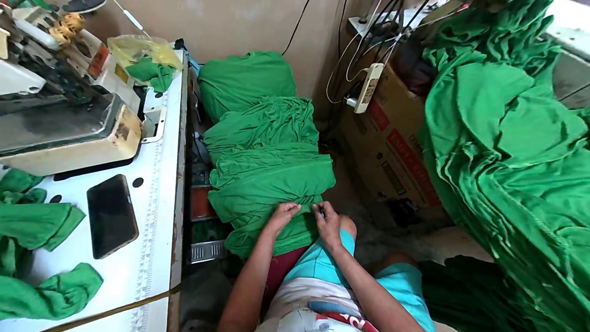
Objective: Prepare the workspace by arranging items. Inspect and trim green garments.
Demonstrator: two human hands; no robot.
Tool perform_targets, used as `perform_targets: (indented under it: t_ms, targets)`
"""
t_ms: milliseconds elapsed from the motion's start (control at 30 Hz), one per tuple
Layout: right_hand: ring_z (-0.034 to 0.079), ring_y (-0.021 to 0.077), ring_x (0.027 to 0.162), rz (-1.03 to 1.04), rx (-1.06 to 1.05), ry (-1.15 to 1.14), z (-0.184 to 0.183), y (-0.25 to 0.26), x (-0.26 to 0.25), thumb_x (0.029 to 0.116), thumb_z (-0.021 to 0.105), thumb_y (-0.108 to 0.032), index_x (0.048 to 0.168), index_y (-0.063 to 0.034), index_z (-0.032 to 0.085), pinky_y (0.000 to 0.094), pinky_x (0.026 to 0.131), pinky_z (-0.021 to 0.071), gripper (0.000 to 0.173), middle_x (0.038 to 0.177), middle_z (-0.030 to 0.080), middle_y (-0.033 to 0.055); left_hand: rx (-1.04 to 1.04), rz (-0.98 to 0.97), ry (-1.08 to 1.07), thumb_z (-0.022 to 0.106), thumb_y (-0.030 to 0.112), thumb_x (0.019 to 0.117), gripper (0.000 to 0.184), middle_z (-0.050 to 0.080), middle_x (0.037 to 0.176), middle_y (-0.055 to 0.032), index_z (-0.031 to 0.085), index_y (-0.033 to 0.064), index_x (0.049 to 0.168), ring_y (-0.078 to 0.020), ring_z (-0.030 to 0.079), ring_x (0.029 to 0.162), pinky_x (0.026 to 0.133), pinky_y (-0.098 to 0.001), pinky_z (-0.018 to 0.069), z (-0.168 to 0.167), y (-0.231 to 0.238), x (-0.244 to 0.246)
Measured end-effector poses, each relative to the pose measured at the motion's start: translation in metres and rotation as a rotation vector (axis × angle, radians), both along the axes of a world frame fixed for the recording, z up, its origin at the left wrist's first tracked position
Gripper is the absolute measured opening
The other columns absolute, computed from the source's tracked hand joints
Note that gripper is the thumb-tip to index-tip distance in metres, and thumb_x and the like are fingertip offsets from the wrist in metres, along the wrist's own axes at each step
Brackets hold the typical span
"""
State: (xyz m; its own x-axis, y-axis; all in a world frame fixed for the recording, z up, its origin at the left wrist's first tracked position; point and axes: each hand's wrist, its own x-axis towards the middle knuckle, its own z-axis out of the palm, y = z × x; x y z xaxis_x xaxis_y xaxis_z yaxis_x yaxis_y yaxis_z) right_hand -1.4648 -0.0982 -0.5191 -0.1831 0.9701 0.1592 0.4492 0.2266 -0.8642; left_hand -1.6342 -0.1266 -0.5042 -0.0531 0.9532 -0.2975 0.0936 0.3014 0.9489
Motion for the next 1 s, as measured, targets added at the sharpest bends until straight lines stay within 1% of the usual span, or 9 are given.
perform_targets:
  t_ms: [167,300,400,467,600,733,800,867,1000]
  targets:
    - [0.063,0.0185,0.078,-0.11,-0.029,0.134,0.0,0.006,0.006,0.104,0.057,-0.018,0.098,0.0081,0.067,0.0377,0.077,0.0531,0.029,0.083,0.066,0.0151,-0.005,0.003,-0.02,0.052,0.017,0.1066,0.027,0.063,0.091,-0.0055,0.067,-0.0037,0.098,-0.0082,0.057,0.085,0.086,-0.0319,0.0481,-0.004,0.0,0.001]
    - [0.07,0.0316,0.093,0.256,-0.267,-0.118,0.006,0.007,0.003,0.0995,0.067,-0.031,0.132,-0.0007,0.065,0.0525,0.09,0.0548,0.045,0.105,0.072,0.0195,0.039,-0.044,0.092,0.051,0.015,0.1065,0.028,0.065,0.094,-0.0103,0.068,-0.006,0.103,-0.0121,0.059,0.087,0.086,-0.0328,0.0491,-0.003,-0.003,0.002]
    - [0.07,0.0337,0.101,0.168,-0.161,-0.113,0.008,0.007,0.003,0.1038,0.059,-0.022,0.118,0.0058,0.067,0.0519,0.094,0.0549,0.033,0.108,0.071,0.0231,0.043,-0.047,0.499,0.054,0.027,0.1057,0.037,0.064,0.134,-0.0143,0.064,0.0047,0.133,-0.0269,0.056,0.13,0.114,-0.0524,0.0349,0.019,-0.019,0.003]
    - [0.068,0.0298,0.1,-0.008,-0.107,0.002,0.017,0.014,0.017,0.1074,0.051,-0.02,0.126,0.0107,0.059,0.0462,0.092,0.056,0.037,0.114,0.067,0.0263,0.046,0.139,0.691,0.058,0.033,0.1026,0.048,0.055,0.149,-0.0129,0.055,0.0114,0.145,-0.0329,0.043,0.144,0.12,-0.061,0.0221,0.029,-0.04,0.0]
    - [0.063,0.0199,0.086,-0.236,-0.071,0.099,0.031,0.045,0.054,0.1083,0.047,-0.02,0.129,0.0114,0.055,0.0373,0.083,0.0553,0.038,0.106,0.063,0.0225,-0.064,0.672,0.829,0.071,0.031,0.0943,0.069,0.045,0.154,-0.0234,0.045,0.0022,0.151,-0.0445,0.039,0.144,0.115,-0.0676,0.0271,0.013,-0.104,-0.027]
    - [0.065,0.0325,0.106,-0.158,-0.076,-0.04,0.026,0.063,0.075,0.1081,0.048,-0.019,0.127,0.0101,0.058,0.0482,0.097,0.0514,0.036,0.117,0.064,0.0293,-0.402,0.647,0.695,0.064,0.038,0.1006,0.058,0.051,0.145,-0.0302,0.057,-0.0047,0.139,-0.0479,0.045,0.137,0.113,-0.0653,0.0327,-0.006,-0.158,-0.061]
    - [0.066,0.0305,0.093,-0.123,-0.152,-0.081,0.034,0.067,0.071,0.1093,0.046,-0.02,0.127,0.0104,0.057,0.0491,0.088,0.0534,0.037,0.107,0.065,0.0265,-0.497,0.52,0.615,0.051,0.03,0.108,0.045,0.06,0.133,-0.0315,0.064,-0.0075,0.129,-0.0452,0.055,0.129,0.112,-0.0577,0.0392,-0.004,-0.166,-0.073]
    - [0.058,0.0139,0.067,-0.073,-0.27,-0.039,0.053,0.072,0.061,0.1108,0.043,-0.023,0.127,0.0078,0.055,0.0333,0.066,0.0519,0.037,0.087,0.063,0.0117,-0.539,0.452,0.476,0.043,0.028,0.1111,0.044,0.062,0.128,-0.0305,0.063,-0.0082,0.127,-0.0413,0.06,0.122,0.107,-0.0551,0.0446,0.016,-0.159,-0.082]
    - [0.057,0.0036,0.053,0.195,-0.369,0.259,0.096,0.108,0.04,0.1107,0.037,-0.019,0.128,0.0022,0.048,0.0202,0.051,0.0495,0.03,0.079,0.07,0.0006,0.099,0.893,-0.254,0.036,0.015,0.1099,0.034,0.063,0.117,-0.0146,0.051,-0.0065,0.132,-0.0174,0.063,0.099,0.089,-0.0363,0.0547,0.05,-0.121,-0.1]
